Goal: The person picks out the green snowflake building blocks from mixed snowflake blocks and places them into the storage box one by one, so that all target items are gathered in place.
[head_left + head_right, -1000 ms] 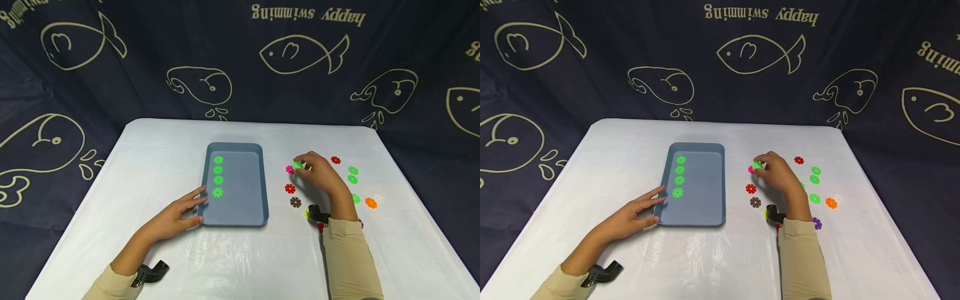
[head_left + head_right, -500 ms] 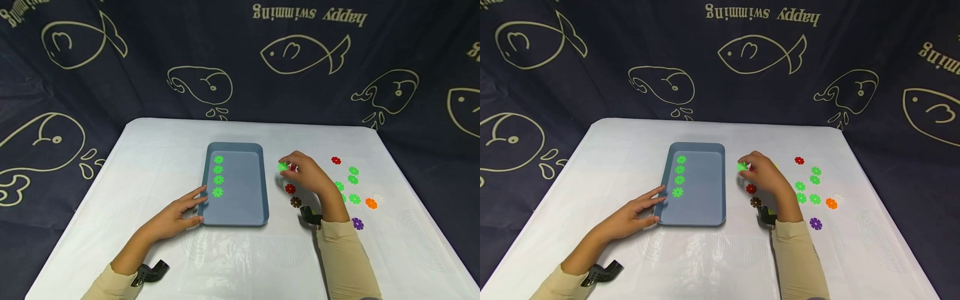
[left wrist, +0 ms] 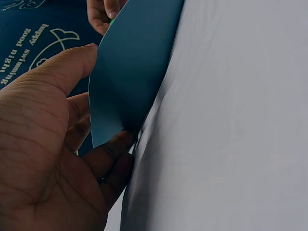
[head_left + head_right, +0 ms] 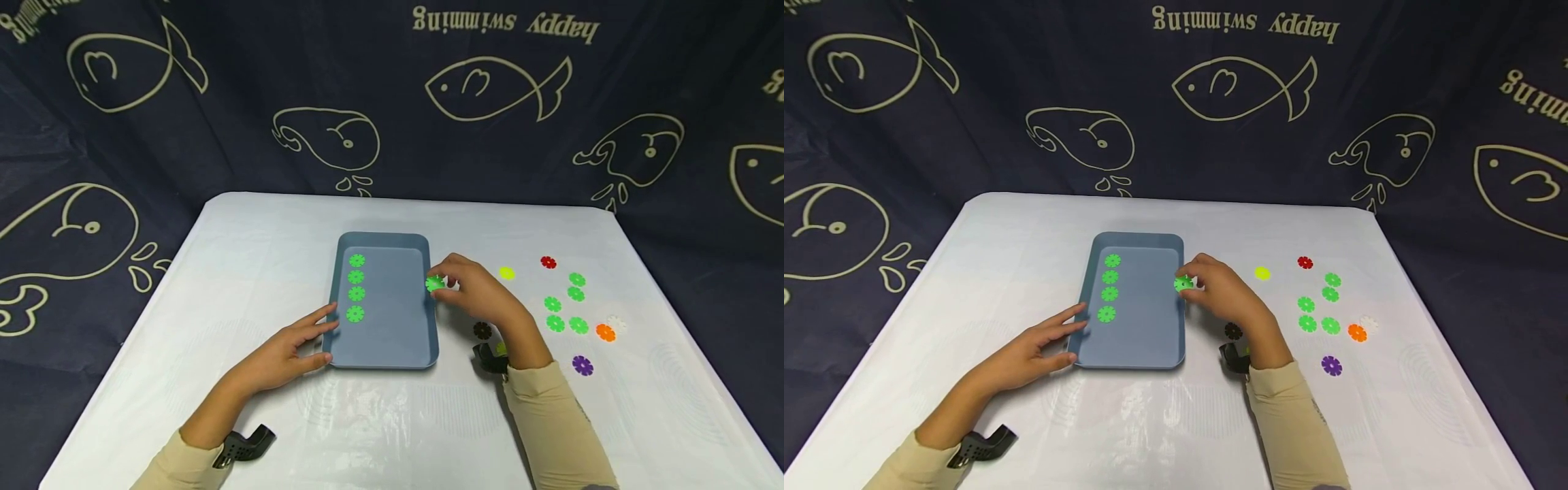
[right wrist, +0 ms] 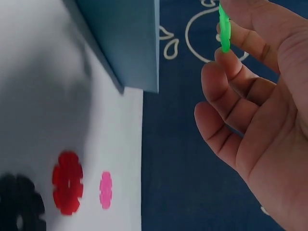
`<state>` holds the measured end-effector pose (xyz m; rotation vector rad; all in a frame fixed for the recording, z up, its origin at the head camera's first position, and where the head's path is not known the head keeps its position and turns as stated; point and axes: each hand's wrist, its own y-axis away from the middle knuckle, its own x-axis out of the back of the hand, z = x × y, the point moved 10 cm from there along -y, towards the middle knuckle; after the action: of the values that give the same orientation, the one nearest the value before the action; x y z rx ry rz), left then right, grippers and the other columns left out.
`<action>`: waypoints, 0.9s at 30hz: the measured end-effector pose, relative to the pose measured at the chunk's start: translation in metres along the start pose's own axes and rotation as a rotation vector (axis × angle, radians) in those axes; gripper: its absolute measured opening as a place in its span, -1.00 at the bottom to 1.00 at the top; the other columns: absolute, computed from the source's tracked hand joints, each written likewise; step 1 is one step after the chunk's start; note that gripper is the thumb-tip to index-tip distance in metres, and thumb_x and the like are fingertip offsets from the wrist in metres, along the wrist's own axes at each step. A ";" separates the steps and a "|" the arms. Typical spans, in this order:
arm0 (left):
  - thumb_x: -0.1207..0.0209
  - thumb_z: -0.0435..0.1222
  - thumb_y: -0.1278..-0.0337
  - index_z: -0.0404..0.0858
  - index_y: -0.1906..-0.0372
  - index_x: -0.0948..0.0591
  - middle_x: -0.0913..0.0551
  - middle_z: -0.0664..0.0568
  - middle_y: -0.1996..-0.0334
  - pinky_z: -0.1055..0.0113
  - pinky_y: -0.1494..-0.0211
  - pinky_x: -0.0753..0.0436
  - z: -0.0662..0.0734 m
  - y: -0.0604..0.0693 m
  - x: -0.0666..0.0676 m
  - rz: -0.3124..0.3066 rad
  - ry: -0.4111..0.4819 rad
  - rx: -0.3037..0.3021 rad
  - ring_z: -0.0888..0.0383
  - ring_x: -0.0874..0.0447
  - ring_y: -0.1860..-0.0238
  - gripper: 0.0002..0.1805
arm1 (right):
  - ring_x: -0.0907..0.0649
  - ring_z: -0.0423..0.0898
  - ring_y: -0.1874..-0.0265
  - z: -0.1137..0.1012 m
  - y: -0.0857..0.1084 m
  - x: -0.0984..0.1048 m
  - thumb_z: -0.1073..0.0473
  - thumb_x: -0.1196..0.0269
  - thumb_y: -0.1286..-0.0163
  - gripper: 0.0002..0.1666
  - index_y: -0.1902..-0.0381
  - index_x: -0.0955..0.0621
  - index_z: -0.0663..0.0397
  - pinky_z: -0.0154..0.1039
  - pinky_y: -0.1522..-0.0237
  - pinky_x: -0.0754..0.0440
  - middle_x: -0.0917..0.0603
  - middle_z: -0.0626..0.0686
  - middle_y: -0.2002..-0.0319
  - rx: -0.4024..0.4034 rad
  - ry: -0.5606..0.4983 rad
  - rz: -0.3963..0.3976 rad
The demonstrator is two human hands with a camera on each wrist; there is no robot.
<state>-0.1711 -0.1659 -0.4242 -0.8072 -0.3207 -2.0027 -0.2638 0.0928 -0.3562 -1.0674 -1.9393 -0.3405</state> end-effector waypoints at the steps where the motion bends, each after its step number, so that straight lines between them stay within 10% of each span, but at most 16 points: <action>1: -0.27 -0.02 -0.29 -0.26 -0.42 -0.42 -0.10 0.14 -0.55 0.02 -0.34 -0.38 0.000 0.000 0.000 0.000 0.002 -0.003 0.06 -0.13 -0.48 -0.30 | -0.53 -0.09 0.25 -0.003 -0.001 -0.002 0.23 -0.42 -0.28 -0.64 -0.04 -0.69 0.07 -0.18 0.30 -0.56 -0.59 -0.04 0.12 0.010 -0.004 -0.004; 27: -0.28 -0.07 -0.30 -0.30 -0.41 -0.43 -0.11 0.05 -0.55 0.09 -0.33 -0.41 0.001 0.000 0.000 0.015 0.013 -0.035 -0.05 -0.16 -0.47 -0.32 | -0.55 -0.17 0.26 -0.063 -0.011 -0.077 0.12 -0.41 -0.31 -0.70 0.01 -0.71 0.03 -0.31 0.21 -0.54 -0.52 -0.12 0.22 0.204 0.106 -0.172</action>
<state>-0.1702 -0.1655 -0.4231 -0.8161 -0.2723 -2.0032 -0.2178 0.0070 -0.3785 -0.7397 -1.9286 -0.2802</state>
